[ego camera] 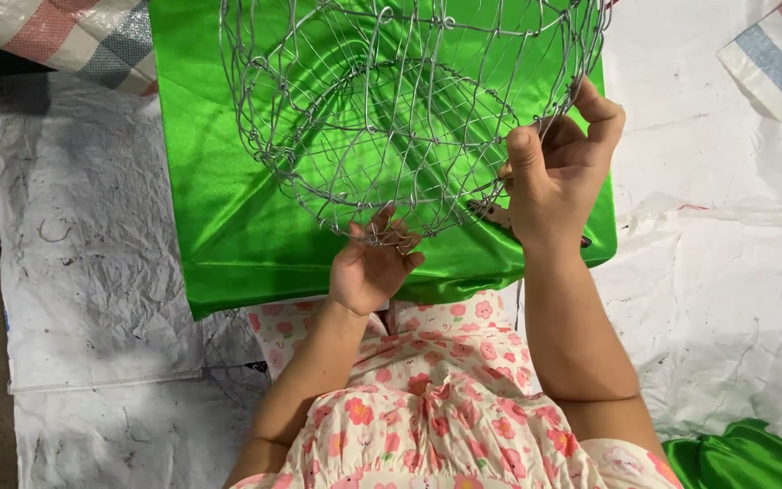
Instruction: Using pliers to bend and secure wire joints on a mesh structure to finalize its shape.
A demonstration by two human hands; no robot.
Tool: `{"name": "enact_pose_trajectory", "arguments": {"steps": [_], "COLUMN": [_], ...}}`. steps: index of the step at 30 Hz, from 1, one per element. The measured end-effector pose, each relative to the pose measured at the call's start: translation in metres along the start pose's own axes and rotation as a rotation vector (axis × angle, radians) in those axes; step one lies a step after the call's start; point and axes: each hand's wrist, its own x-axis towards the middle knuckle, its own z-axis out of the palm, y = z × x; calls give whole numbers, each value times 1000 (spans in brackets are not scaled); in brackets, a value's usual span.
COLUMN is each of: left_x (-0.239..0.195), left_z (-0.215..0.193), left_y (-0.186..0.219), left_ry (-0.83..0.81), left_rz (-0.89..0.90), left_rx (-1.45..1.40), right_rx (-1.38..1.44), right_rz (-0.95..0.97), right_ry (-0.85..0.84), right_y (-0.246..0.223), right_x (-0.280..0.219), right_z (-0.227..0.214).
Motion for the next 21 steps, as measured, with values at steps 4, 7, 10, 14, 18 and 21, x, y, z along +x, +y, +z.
{"name": "enact_pose_trajectory", "arguments": {"steps": [4, 7, 10, 14, 18, 21], "left_x": [3, 1, -5, -14, -24, -22], "left_z": [1, 5, 4, -9, 0, 35], "left_y": [-1, -4, -5, -4, 10, 42], "left_ry": [3, -22, 19, 210, 528, 379], "left_rz": [3, 21, 42, 222, 839, 1279], "left_rx": [-11, -27, 8, 335, 1334, 2023], "right_rx": [8, 24, 59, 23, 29, 62], "right_rz": [-3, 19, 20, 30, 64, 78], "right_ry": [2, 5, 3, 17, 16, -9], "right_y": [-1, -1, 0, -1, -2, -9], "right_x": [0, 0, -1, 2, 12, 21], "right_z": [1, -2, -3, -4, -9, -9]}}
